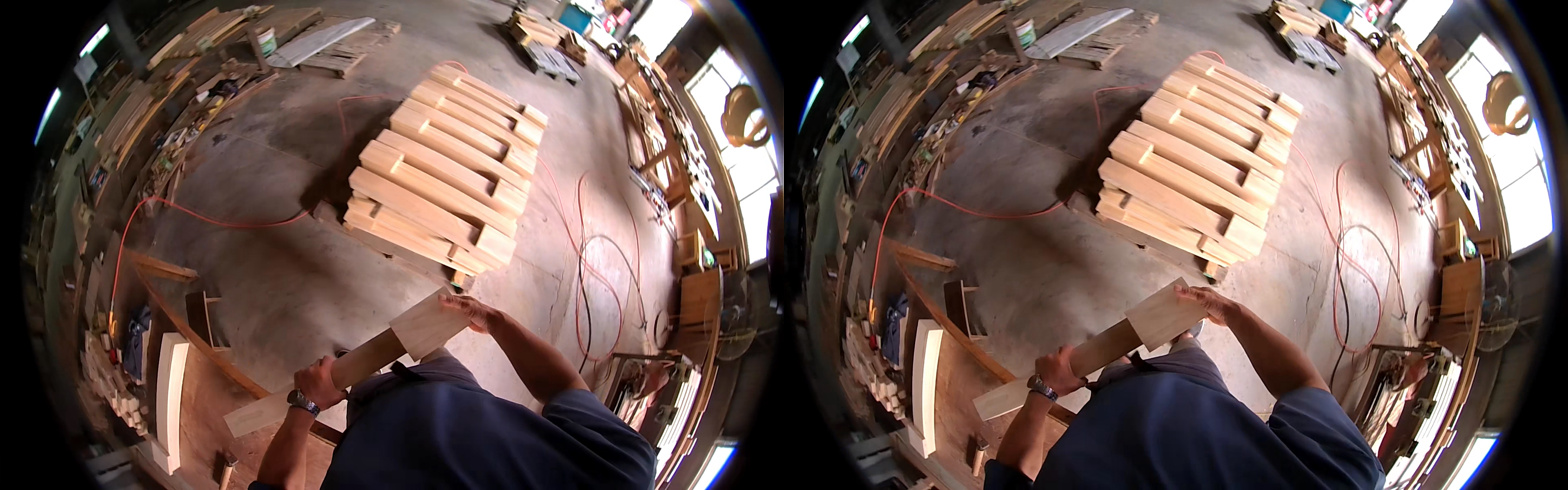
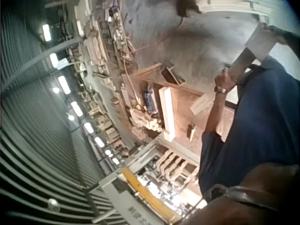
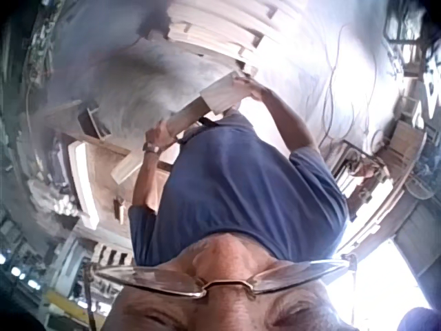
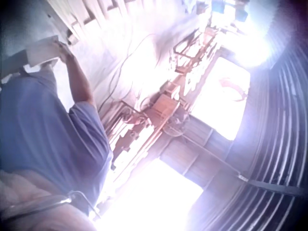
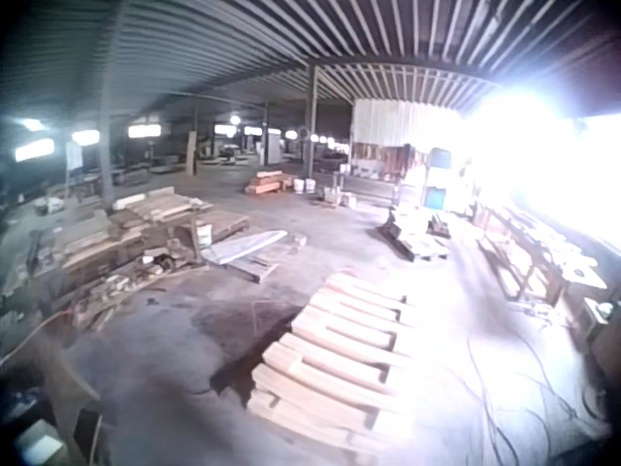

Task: The person assembles wooden frames by picking up pre-cut pieces and joining them on a workbench. They use a hammer to tap joints together and pliers to remove protruding nails from the assembled frames.

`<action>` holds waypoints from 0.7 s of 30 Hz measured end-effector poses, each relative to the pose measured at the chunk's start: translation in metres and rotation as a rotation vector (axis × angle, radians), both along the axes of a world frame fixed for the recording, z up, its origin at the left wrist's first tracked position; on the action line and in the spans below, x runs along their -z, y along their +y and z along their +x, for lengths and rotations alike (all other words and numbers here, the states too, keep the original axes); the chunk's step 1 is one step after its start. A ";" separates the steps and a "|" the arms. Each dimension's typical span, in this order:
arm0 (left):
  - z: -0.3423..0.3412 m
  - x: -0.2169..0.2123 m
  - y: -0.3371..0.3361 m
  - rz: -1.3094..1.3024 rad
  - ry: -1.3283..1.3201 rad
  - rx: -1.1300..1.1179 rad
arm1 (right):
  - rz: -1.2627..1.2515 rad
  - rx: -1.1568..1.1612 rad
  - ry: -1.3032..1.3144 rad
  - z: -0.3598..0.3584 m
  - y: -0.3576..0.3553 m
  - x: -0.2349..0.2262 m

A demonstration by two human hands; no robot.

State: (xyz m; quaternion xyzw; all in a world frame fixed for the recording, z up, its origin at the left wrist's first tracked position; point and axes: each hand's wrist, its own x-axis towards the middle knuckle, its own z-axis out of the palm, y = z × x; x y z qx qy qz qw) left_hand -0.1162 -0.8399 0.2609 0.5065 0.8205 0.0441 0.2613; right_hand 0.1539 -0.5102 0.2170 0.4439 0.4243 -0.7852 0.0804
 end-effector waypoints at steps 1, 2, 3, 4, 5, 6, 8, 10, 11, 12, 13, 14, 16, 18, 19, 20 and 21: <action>0.010 -0.004 0.019 -0.035 0.015 0.024 | -0.020 0.030 0.028 0.019 0.009 0.007; 0.021 -0.004 0.036 -0.026 0.008 0.052 | -0.039 0.061 0.055 0.039 0.019 0.017; 0.033 -0.002 0.052 -0.017 -0.001 0.080 | -0.058 0.093 0.081 0.060 0.028 0.025; 0.045 -0.003 0.066 -0.013 -0.011 0.100 | -0.086 0.115 0.082 0.078 0.036 0.031; 0.058 -0.003 0.082 -0.065 -0.001 0.129 | -0.114 0.137 0.083 0.097 0.045 0.037; 0.071 -0.003 0.099 -0.117 0.008 0.156 | -0.142 0.158 0.083 0.116 0.053 0.042; 0.089 -0.004 0.127 -0.185 -0.022 0.157 | -0.143 0.209 0.054 0.146 0.066 0.044; 0.104 -0.009 0.150 -0.177 -0.033 0.216 | -0.141 0.243 0.049 0.173 0.080 0.048; 0.109 -0.013 0.158 -0.171 -0.029 0.229 | -0.139 0.249 0.064 0.183 0.087 0.050; 0.109 -0.008 0.173 -0.194 -0.056 0.256 | -0.135 0.289 0.069 0.197 0.091 0.053; 0.110 -0.006 0.189 -0.200 -0.051 0.291 | -0.133 0.340 0.073 0.208 0.095 0.052; 0.111 -0.003 0.202 -0.209 -0.052 0.309 | -0.136 0.374 0.073 0.214 0.101 0.051; 0.111 -0.009 0.234 -0.270 -0.065 0.349 | -0.140 0.429 0.104 0.219 0.111 0.046; 0.107 -0.001 0.255 -0.253 -0.054 0.378 | -0.120 0.479 0.063 0.223 0.119 0.048; 0.103 0.002 0.266 -0.241 -0.051 0.393 | -0.107 0.505 0.041 0.224 0.124 0.047; 0.099 0.004 0.277 -0.228 -0.071 0.403 | -0.099 0.524 0.057 0.224 0.128 0.046; 0.094 0.007 0.289 -0.217 -0.075 0.426 | -0.091 0.542 0.073 0.223 0.131 0.043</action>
